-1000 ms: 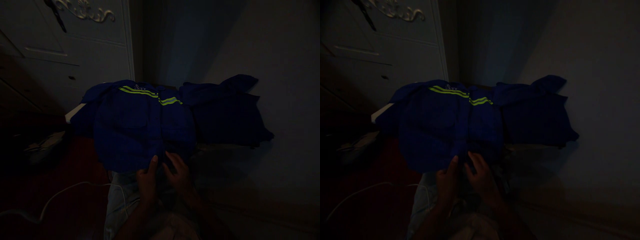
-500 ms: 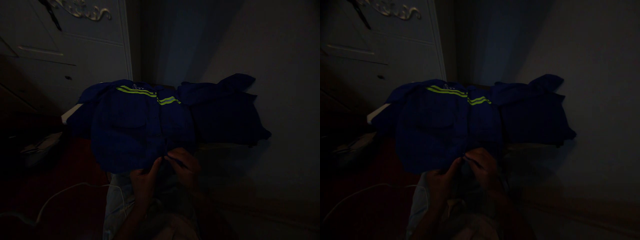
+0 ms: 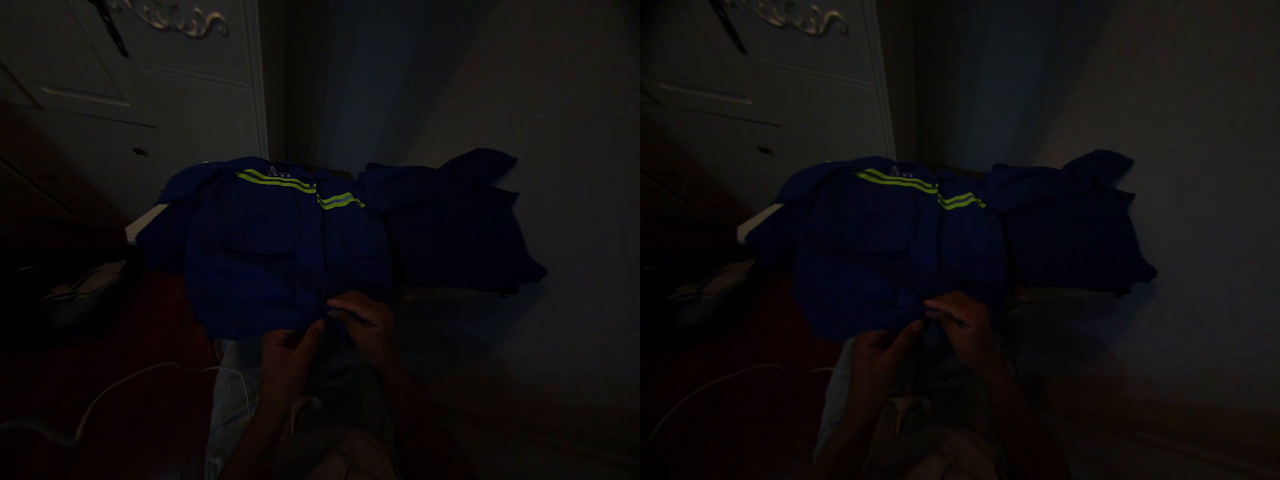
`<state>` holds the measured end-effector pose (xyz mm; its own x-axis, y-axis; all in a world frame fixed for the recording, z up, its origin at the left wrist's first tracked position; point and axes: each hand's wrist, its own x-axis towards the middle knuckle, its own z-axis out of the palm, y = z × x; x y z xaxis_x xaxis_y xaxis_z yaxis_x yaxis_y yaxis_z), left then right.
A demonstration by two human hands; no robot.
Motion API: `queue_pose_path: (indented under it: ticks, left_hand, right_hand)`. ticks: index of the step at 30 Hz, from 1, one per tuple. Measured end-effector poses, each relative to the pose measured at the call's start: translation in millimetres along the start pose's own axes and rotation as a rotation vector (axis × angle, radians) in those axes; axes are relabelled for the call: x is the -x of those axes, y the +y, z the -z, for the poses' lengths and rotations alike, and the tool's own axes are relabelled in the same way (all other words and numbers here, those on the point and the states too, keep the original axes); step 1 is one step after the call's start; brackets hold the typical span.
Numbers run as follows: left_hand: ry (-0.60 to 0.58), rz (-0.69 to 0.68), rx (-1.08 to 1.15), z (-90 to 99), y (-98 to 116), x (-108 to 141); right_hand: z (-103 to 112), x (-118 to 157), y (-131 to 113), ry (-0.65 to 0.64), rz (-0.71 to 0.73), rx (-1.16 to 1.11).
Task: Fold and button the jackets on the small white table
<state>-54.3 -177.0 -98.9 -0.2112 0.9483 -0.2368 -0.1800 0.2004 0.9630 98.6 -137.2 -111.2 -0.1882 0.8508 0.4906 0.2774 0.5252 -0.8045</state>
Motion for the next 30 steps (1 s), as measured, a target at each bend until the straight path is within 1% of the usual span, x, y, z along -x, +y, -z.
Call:
queue_pose_path:
  ticks: [4, 6, 8, 11, 14, 17, 19, 23, 26, 28, 30]
  left_hand:
    - [-0.127, 0.019, 0.051, 3.8, 3, -4]
    - [-0.151, 0.001, 0.034, 5.5, 4, -8]
    - [-0.109, -0.062, -0.014, 6.5, 4, -13]
    - [0.017, -0.177, -0.075, 5.7, 0, -21]
    - [0.087, -0.191, -0.066, 2.8, -4, -25]
    - [0.108, -0.183, -0.06, 0.3, -5, -27]
    - [0.102, -0.173, -0.068, -0.7, -5, -28]
    - [0.071, -0.161, -0.046, -1.8, -4, -27]
    - [0.115, -0.137, -0.039, -2.5, -2, -24]
    - [0.15, -0.089, -0.025, -3.8, 0, -22]
    - [0.164, -0.049, 0.015, -6.4, 3, -19]
  right_hand:
    - [0, -8, -2, 0.021, -0.092, 0.016]
    - [0, -13, -3, 0.022, -0.112, 0.027]
    - [-2, -15, -4, 0.046, -0.096, 0.017]
    - [-6, -15, -5, 0.101, -0.034, 0.014]
    - [-8, -12, -7, 0.116, 0.03, 0.086]
    - [-9, -11, -8, 0.127, 0.065, 0.167]
    - [-9, -11, -9, 0.099, 0.101, 0.208]
    - [-6, -10, -12, 0.027, 0.223, 0.258]
    - [-1, -9, -15, -0.087, 0.28, 0.267]
    - [3, -8, -14, -0.164, 0.307, 0.263]
    - [5, -8, -12, -0.167, 0.318, 0.284]
